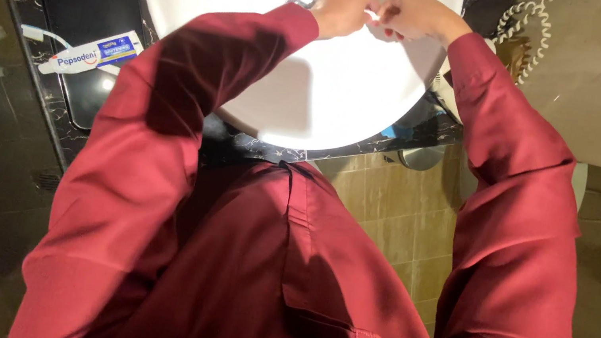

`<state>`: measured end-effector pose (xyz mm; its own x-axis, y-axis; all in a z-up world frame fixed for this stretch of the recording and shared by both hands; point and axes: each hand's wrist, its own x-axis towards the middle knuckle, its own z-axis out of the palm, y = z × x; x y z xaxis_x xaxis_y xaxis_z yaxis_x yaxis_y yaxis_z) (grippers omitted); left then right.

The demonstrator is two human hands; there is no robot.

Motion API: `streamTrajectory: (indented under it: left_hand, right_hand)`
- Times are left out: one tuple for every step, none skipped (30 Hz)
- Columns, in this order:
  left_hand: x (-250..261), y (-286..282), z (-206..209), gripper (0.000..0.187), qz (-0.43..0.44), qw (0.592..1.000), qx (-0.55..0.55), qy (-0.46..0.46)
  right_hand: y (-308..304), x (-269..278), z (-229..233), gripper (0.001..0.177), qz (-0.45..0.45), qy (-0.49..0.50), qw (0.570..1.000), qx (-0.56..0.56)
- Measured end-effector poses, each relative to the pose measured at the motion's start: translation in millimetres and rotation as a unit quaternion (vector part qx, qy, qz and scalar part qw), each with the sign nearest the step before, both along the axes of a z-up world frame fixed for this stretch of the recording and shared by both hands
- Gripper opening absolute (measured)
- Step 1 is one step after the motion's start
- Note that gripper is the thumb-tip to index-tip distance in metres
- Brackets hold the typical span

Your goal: Scrubbing and wiping down a bathroom sink bowl.

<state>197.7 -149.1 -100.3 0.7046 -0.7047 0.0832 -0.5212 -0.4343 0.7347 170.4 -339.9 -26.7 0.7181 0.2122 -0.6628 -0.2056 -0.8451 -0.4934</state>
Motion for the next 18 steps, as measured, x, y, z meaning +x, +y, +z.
streamTrajectory:
  left_hand:
    - [-3, 3, 18, 0.022, -0.018, 0.999, 0.033, 0.026]
    - [-8, 4, 36, 0.020, -0.039, 0.996, 0.065, 0.054]
    - [-9, 1, 24, 0.020, -0.041, 0.996, 0.063, 0.053]
    - [-9, -3, 12, 0.021, -0.041, 0.997, 0.056, 0.039]
    - [-10, -6, -1, 0.022, -0.040, 0.998, 0.049, 0.025]
    - [-11, -3, 3, 0.022, -0.040, 0.998, 0.049, 0.025]
    - [-12, 0, 7, 0.022, -0.035, 0.997, 0.051, 0.054]
    - [-13, 5, 11, 0.022, -0.029, 0.995, 0.052, 0.083]
    - [-14, 8, 11, 0.022, -0.028, 0.995, 0.052, 0.083]
    - [-16, 11, 12, 0.024, -0.037, 0.996, 0.035, 0.067]
    - [-17, 15, 13, 0.028, -0.046, 0.997, 0.019, 0.051]
    - [-18, 19, 15, 0.028, -0.046, 0.998, 0.018, 0.050]
    - [-18, 24, 16, 0.028, -0.060, 0.995, 0.065, 0.053]
    - [-17, 29, 19, 0.027, -0.073, 0.990, 0.112, 0.055]
    - [-14, 34, 10, 0.027, -0.071, 0.990, 0.112, 0.053]
    - [-14, 38, 1, 0.028, -0.071, 0.992, 0.095, 0.048]
    - [-14, 41, -8, 0.030, -0.072, 0.993, 0.078, 0.042]
    - [-14, 42, -2, 0.030, -0.071, 0.994, 0.078, 0.040]
  right_hand:
    - [2, -3, 9, 0.020, 0.002, -0.016, 1.000, -0.007]
    - [2, -8, 17, 0.022, 0.001, -0.030, 0.999, -0.015]
    - [0, -12, 22, 0.022, -0.001, -0.030, 0.999, -0.017]
    - [-2, -16, 27, 0.024, 0.052, -0.093, 0.991, -0.086]
    - [-4, -19, 32, 0.026, 0.105, -0.154, 0.970, -0.154]
    - [-11, -20, 29, 0.026, 0.105, -0.153, 0.970, -0.155]
    - [-18, -21, 26, 0.027, 0.135, -0.199, 0.950, -0.200]
    - [-24, -21, 22, 0.029, 0.166, -0.245, 0.924, -0.244]
    - [-29, -24, 17, 0.029, 0.167, -0.245, 0.924, -0.243]
    - [-35, -27, 11, 0.025, 0.188, -0.253, 0.924, -0.218]
    - [-41, -30, 6, 0.023, 0.209, -0.261, 0.923, -0.193]
    - [-37, -32, 12, 0.023, 0.209, -0.262, 0.922, -0.193]
    - [-34, -33, 18, 0.025, 0.204, -0.191, 0.939, -0.202]
    - [-30, -33, 24, 0.027, 0.198, -0.121, 0.950, -0.210]
    - [-43, -24, 15, 0.027, 0.199, -0.124, 0.949, -0.210]
    - [-58, -18, 5, 0.029, 0.196, -0.232, 0.916, -0.262]
    - [-72, -12, -4, 0.035, 0.189, -0.336, 0.869, -0.311]
    - [-80, -5, -10, 0.035, 0.189, -0.338, 0.868, -0.312]
